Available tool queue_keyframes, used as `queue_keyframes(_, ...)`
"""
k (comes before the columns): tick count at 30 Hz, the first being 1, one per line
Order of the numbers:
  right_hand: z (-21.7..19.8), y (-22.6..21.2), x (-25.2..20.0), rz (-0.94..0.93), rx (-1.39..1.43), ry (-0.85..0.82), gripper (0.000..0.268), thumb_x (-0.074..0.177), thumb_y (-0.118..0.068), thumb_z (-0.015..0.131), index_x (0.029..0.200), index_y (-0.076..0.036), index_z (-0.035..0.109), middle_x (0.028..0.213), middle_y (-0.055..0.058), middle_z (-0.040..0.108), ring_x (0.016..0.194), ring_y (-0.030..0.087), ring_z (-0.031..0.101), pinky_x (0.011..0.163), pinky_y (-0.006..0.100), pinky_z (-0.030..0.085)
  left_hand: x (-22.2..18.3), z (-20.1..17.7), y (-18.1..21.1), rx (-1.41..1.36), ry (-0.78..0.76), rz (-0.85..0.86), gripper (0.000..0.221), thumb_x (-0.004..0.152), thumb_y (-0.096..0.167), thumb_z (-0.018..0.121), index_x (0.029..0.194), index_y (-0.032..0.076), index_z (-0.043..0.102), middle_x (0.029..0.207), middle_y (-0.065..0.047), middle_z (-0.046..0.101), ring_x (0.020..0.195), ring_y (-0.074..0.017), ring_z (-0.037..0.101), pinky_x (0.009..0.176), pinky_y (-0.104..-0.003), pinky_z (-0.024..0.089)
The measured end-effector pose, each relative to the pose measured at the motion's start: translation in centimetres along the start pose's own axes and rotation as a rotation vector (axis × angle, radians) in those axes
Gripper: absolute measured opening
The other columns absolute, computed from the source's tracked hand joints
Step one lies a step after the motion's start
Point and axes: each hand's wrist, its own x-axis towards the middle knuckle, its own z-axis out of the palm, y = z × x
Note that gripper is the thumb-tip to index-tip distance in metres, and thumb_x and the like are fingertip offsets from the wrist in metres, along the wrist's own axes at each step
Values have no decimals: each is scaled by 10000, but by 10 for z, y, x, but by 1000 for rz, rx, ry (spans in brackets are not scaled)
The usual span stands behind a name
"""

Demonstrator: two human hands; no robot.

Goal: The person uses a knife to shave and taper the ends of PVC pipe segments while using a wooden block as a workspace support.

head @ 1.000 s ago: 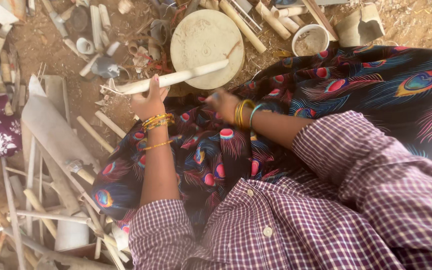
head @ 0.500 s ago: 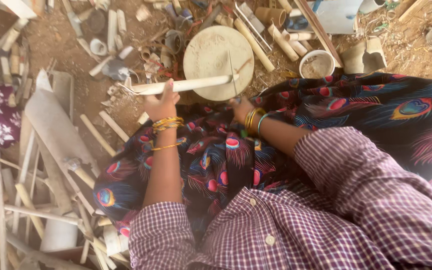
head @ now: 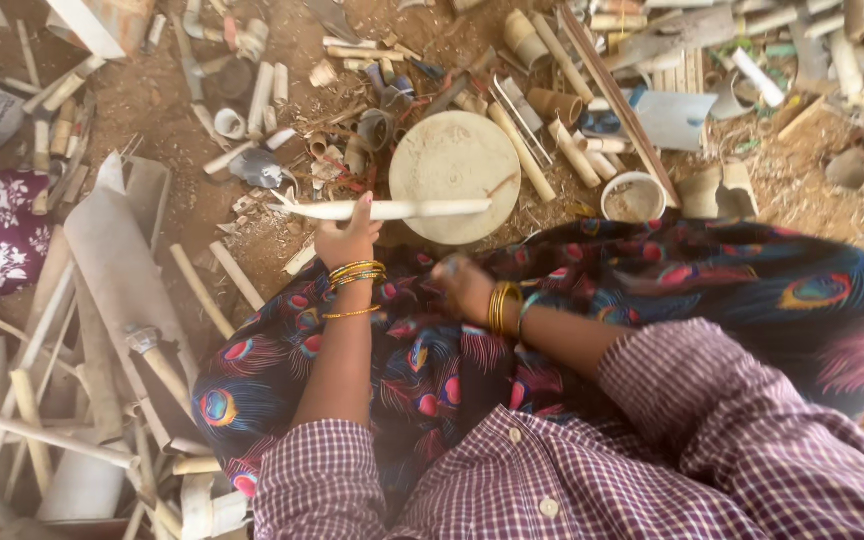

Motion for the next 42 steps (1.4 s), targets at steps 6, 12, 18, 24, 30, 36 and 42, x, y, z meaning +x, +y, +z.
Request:
queue_keyframes(6, -10, 11, -11, 1040, 555, -586, 299, 945, -250, 618, 1211, -122, 567, 891, 122, 643, 770, 261, 641, 654, 370, 542, 9, 1, -12, -93, 5, -21, 405, 817, 211, 840, 1009, -85, 642, 878, -183, 752, 689, -226, 780, 554, -287, 650)
queue_keyframes(12, -6, 4, -4, 138, -129, -107, 378, 848, -139, 678, 1219, -131, 606, 984, 218, 681, 752, 285, 678, 584, 334, 560, 6, 5, -15, 32, -55, 139, 376, 857, 176, 823, 1025, -109, 643, 917, -176, 740, 708, -188, 733, 583, -303, 632)
queue_keyframes(18, -20, 5, 3, 944, 482, -586, 341, 935, -284, 627, 1198, -77, 563, 879, 158, 659, 717, 284, 688, 663, 415, 582, 14, -2, -21, -75, -104, -25, 318, 879, 139, 775, 1000, -132, 660, 914, -170, 736, 760, -195, 752, 679, -317, 677)
queue_keyframes(24, -25, -9, 7, 143, 103, -98, 456, 865, -194, 686, 1304, -120, 587, 1110, 244, 677, 900, 335, 707, 774, 377, 603, 12, -2, -23, -63, -121, 7, 324, 885, 127, 777, 992, -158, 668, 923, -181, 727, 765, -198, 737, 703, -346, 687)
queue_keyframes(30, -18, -8, 5, 641, 19, -808, 650, 794, -279, 793, 1360, -126, 513, 1191, 285, 562, 1053, 396, 629, 854, 449, 553, 11, -6, -18, -101, -73, -100, 363, 855, 139, 790, 1019, -139, 624, 922, -212, 741, 758, -263, 777, 660, -356, 678)
queue_keyframes(36, -31, -21, 17, 930, 666, -478, 527, 947, -456, 584, 1308, -72, 557, 1069, 255, 683, 989, 367, 696, 854, 451, 552, 1, -5, -5, -106, -53, -75, 409, 830, 166, 815, 1018, -140, 619, 902, -240, 739, 702, -292, 780, 570, -358, 672)
queue_keyframes(42, -45, -14, 27, 1223, 546, -447, 570, 1024, -547, 522, 1183, -16, 652, 1024, 229, 739, 948, 350, 730, 859, 456, 562, -2, -2, -2, -93, -30, -171, 443, 849, 246, 818, 999, -134, 647, 850, -255, 744, 670, -307, 784, 515, -349, 617)
